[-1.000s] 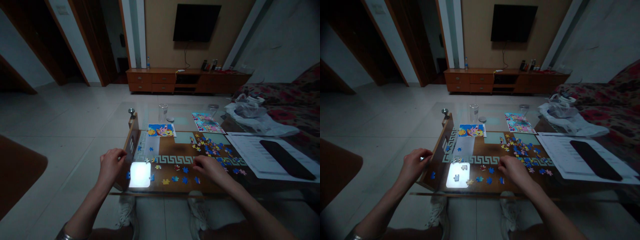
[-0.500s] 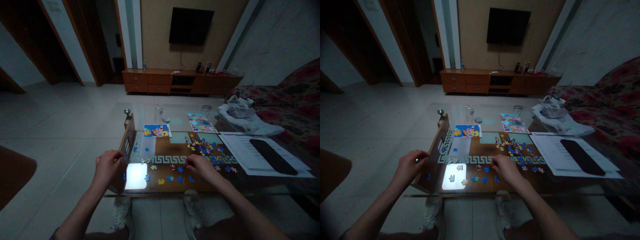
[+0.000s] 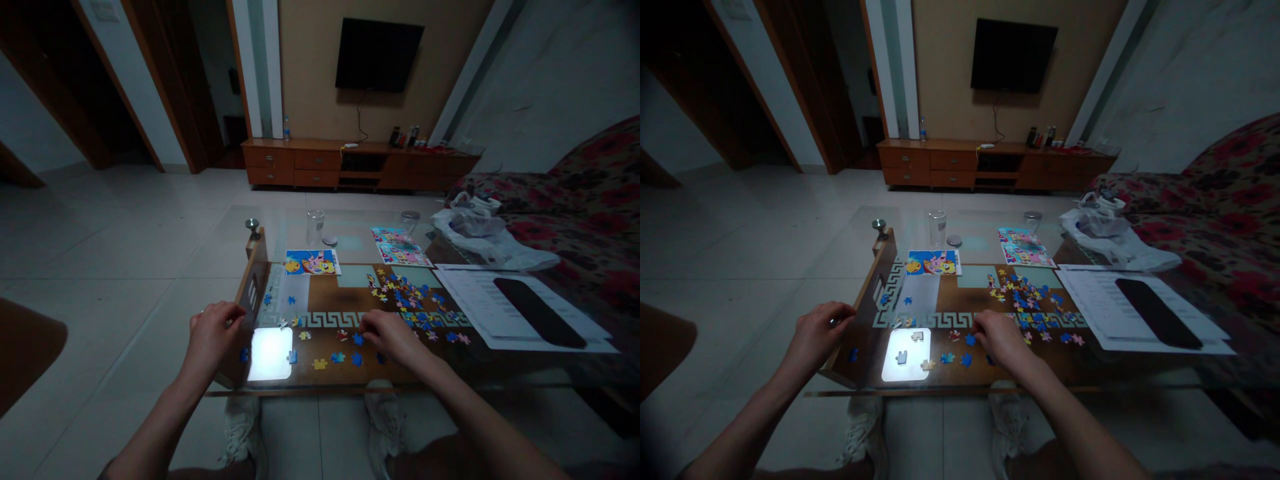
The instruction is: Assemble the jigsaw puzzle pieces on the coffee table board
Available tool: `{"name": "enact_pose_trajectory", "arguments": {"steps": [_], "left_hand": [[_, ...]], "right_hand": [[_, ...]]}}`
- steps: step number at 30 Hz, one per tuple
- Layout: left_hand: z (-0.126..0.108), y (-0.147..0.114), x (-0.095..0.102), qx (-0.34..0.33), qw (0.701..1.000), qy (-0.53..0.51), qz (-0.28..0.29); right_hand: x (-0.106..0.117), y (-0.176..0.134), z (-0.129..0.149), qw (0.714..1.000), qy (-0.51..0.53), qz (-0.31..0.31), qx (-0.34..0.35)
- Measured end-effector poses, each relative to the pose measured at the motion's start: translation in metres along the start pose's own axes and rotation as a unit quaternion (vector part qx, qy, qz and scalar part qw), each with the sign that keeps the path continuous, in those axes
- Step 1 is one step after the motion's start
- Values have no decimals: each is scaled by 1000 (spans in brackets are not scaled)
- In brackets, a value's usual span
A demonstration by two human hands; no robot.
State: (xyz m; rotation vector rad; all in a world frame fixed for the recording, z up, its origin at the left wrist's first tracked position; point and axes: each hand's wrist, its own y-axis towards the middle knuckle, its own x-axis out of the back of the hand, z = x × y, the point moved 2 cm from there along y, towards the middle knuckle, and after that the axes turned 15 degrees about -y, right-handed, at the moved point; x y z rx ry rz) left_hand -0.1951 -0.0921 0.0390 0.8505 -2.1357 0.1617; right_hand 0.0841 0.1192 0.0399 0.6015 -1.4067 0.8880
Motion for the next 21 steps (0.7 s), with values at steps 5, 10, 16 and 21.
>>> {"name": "enact_pose_trajectory", "arguments": {"steps": [5,10,16,21], "left_hand": [[-2,1,-3,-9,1000,7,13],[-7,1,-6,-10,1000,14,22],[-10,2,-7,-14,999,15,25],[-7,2,-11,-7,999,5,30]], "right_hand": [[-5,6,16,997,47,-20,62],[-6,13,30,996,44,-25,72],[-6,21,36,998,26,-14,62],[-4,22,38,998,36,-11,58]]}}
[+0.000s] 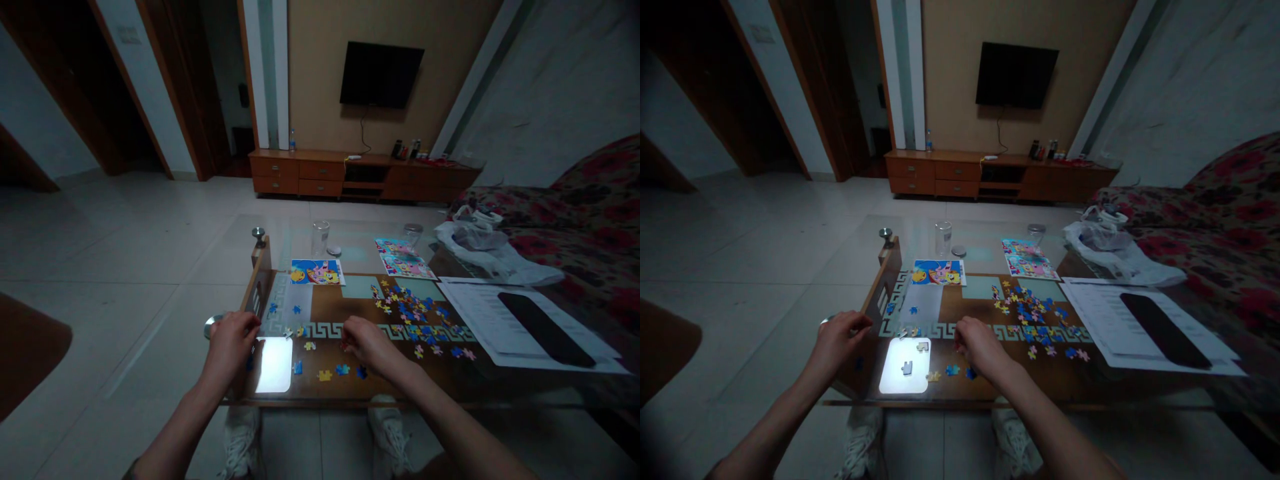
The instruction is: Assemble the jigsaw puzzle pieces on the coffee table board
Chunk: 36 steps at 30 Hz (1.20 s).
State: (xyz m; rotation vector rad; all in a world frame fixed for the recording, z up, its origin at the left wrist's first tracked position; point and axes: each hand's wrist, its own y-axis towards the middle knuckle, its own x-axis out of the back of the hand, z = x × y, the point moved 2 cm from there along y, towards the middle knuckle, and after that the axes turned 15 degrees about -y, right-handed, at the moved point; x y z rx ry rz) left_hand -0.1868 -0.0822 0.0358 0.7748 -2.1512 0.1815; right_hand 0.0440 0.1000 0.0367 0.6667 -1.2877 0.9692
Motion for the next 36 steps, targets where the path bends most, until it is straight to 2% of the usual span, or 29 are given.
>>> {"name": "enact_pose_trajectory", "arguments": {"steps": [8,16,20,26,30,36], "left_hand": [[2,1,-3,-11,1000,-21,5],[-10,6,-3,33,999,-1,14],[-17,9,-10,30,999,-11,17],[-18,11,-20,20,999,-16,19],[-17,9,-22,13,999,-24,17],[-18,8,-23,13,999,-33,12]], "right_hand": [[6,5,2,1000,-5,22,7],[3,37,16,988,137,-37,-64],[-2,64,31,975,206,-67,-53],[-28,99,41,938,331,-74,-70],[-38,110,50,924,367,-82,-72],[-32,114,69,908,396,-121,-60]]}}
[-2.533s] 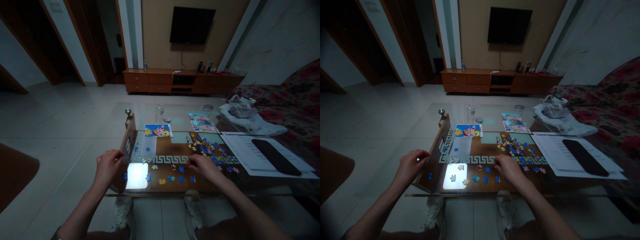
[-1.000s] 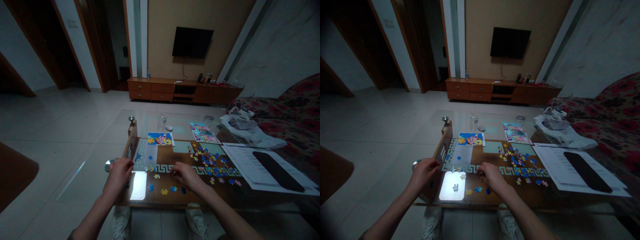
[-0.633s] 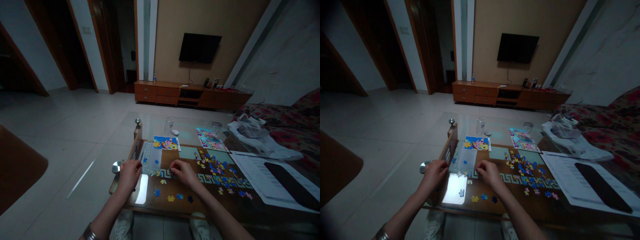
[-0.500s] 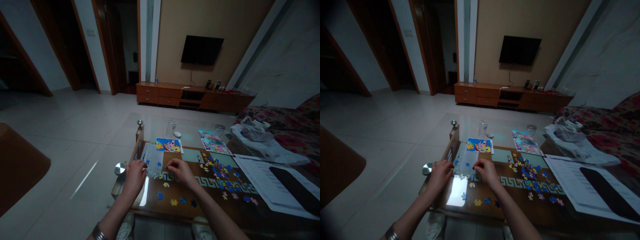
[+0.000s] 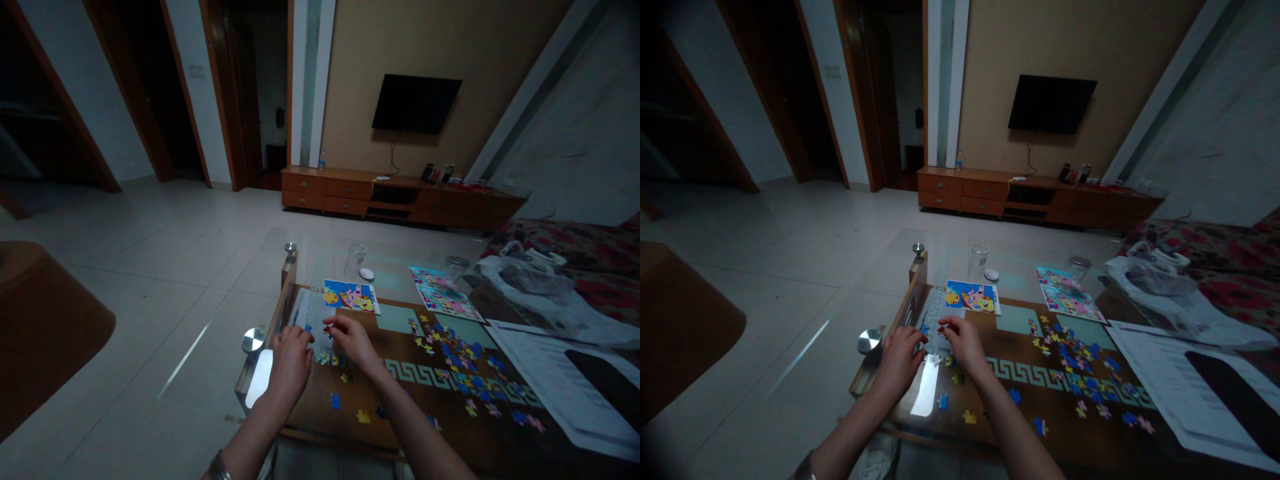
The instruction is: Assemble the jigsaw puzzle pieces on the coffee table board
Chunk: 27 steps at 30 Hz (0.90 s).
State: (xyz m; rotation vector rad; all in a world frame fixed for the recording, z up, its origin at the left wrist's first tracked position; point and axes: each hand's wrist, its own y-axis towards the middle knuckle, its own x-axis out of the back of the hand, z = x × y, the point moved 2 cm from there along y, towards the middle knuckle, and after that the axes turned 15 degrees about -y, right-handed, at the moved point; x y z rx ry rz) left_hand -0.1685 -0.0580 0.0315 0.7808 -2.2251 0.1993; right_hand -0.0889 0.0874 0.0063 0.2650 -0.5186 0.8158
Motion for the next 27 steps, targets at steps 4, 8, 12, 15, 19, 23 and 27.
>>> {"name": "enact_pose_trajectory", "arguments": {"steps": [4,8,12,15,19,23,27], "left_hand": [[0,1,-1,2,1000,2,0],[1,2,-1,9,1000,11,2],[2,3,-2,15,1000,20,5],[3,3,-3,18,1000,24,8],[3,2,-4,20,999,30,11],[4,1,-5,18,999,29,14],[6,1,-7,17,999,28,11]], "right_hand": [[-3,-1,4,999,-30,12,-11],[-4,-2,4,996,-85,-2,-23],[-4,-2,10,986,-167,-20,-6],[-2,-1,16,975,-220,-25,19],[0,-2,22,974,-224,-14,23],[1,-3,24,977,-215,-2,11],[2,-4,26,978,-209,-1,5]]}}
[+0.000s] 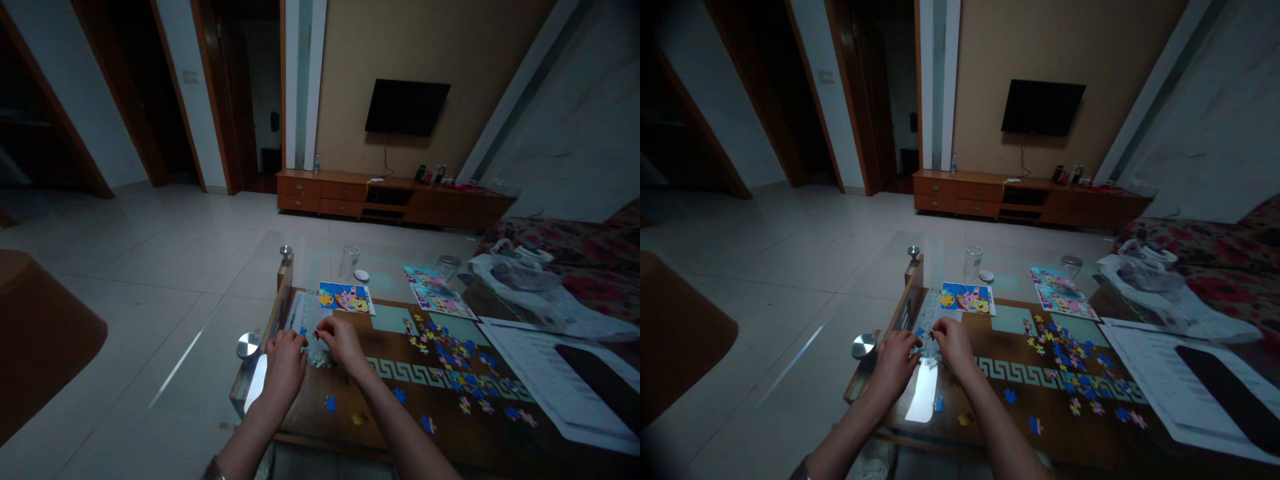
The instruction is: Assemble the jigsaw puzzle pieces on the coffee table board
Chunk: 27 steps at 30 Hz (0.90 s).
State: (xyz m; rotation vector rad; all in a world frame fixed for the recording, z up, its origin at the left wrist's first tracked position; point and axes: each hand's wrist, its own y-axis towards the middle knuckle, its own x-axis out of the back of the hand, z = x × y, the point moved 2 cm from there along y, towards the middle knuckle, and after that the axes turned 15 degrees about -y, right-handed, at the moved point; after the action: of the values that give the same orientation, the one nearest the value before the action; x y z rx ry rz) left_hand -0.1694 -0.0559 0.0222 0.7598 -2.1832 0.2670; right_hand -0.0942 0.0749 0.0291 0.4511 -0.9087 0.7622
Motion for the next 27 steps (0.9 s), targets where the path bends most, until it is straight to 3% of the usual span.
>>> {"name": "enact_pose_trajectory", "arguments": {"steps": [27], "left_hand": [[-4,0,0,0,1000,8,14]], "right_hand": [[-3,-1,1,999,-41,16,5]]}}
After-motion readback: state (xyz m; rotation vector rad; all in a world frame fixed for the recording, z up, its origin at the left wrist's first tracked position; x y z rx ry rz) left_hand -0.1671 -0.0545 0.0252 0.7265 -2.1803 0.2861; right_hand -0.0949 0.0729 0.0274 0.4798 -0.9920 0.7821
